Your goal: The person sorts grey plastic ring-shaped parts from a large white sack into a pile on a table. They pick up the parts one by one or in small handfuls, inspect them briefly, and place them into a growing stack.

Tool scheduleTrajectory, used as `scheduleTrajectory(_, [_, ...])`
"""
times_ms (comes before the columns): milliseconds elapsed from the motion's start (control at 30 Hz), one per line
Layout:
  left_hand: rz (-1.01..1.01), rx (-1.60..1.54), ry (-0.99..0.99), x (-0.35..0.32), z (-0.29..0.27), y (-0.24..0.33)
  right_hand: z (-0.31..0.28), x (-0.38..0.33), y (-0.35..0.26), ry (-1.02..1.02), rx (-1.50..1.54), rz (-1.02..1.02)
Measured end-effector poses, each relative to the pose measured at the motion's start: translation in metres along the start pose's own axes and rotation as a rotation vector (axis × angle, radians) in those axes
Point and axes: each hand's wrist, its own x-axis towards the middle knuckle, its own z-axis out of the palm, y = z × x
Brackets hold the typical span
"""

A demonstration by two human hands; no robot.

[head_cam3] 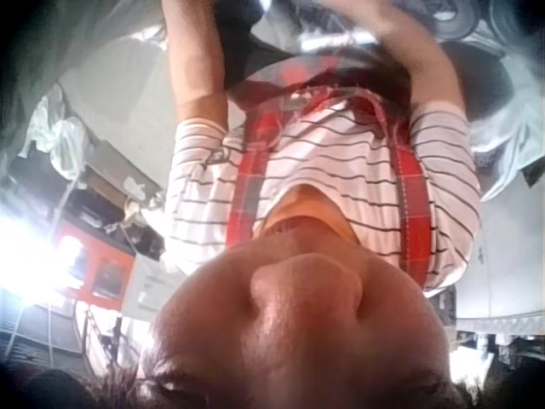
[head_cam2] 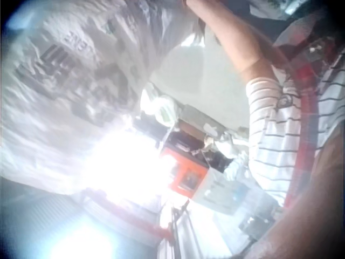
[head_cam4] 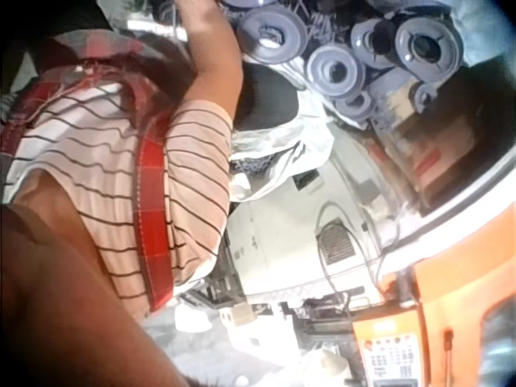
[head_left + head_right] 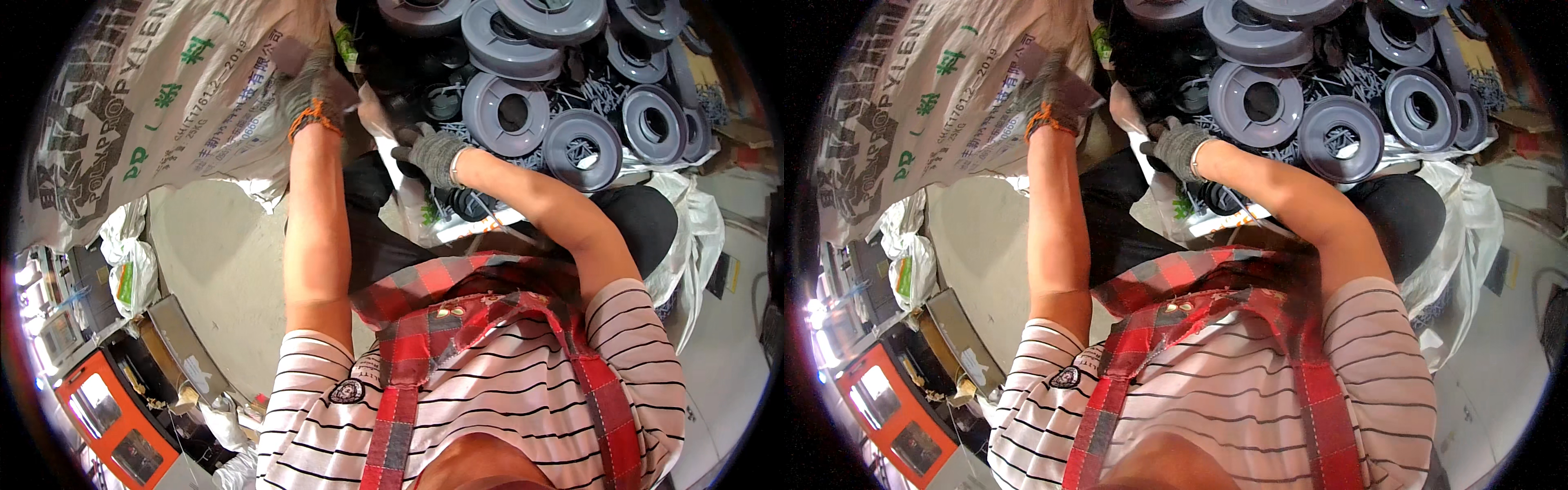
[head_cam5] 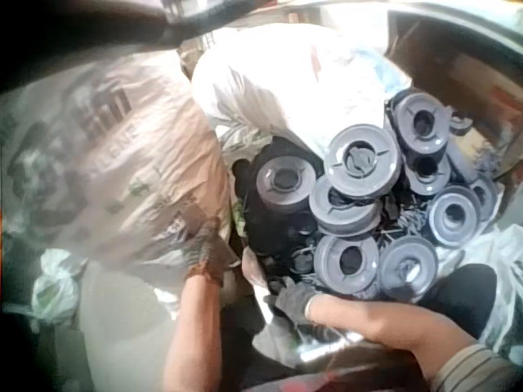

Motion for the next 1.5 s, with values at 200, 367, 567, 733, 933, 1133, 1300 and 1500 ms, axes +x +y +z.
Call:
scheduleTrajectory(200, [0.037,0.145,-0.361,0.068,0.029,-0.113,-0.046,-0.039,0.004,0.129,0.24,0.09])
scheduleTrajectory(367, [-0.279,-0.788,-0.59,-0.014,-0.005,-0.013,-0.084,-0.089,0.038,0.665,0.416,0.32])
scheduleTrajectory(567, [-0.065,-0.633,-0.753,-0.04,0.024,0.0,-0.096,-0.096,0.041,0.734,0.271,0.332])
scheduleTrajectory(733, [-0.276,-0.659,-0.839,-0.028,0.028,-0.013,-0.12,-0.112,0.038,0.563,0.357,0.3])
scheduleTrajectory(933, [-0.215,-0.735,-0.882,-0.042,0.036,-0.001,-0.106,-0.121,0.044,0.785,0.284,0.241])
scheduleTrajectory(1133, [0.589,-0.329,-0.739,-0.044,0.042,0.0,-0.115,-0.119,0.052,0.821,0.67,0.437])
scheduleTrajectory(1300, [0.378,-0.281,-0.705,-0.052,0.039,0.002,-0.099,-0.116,0.047,0.94,0.451,0.302])
scheduleTrajectory(1500, [-0.027,-0.585,-0.866,-0.045,0.031,-0.002,-0.091,-0.117,0.048,0.855,0.037,-0.006])
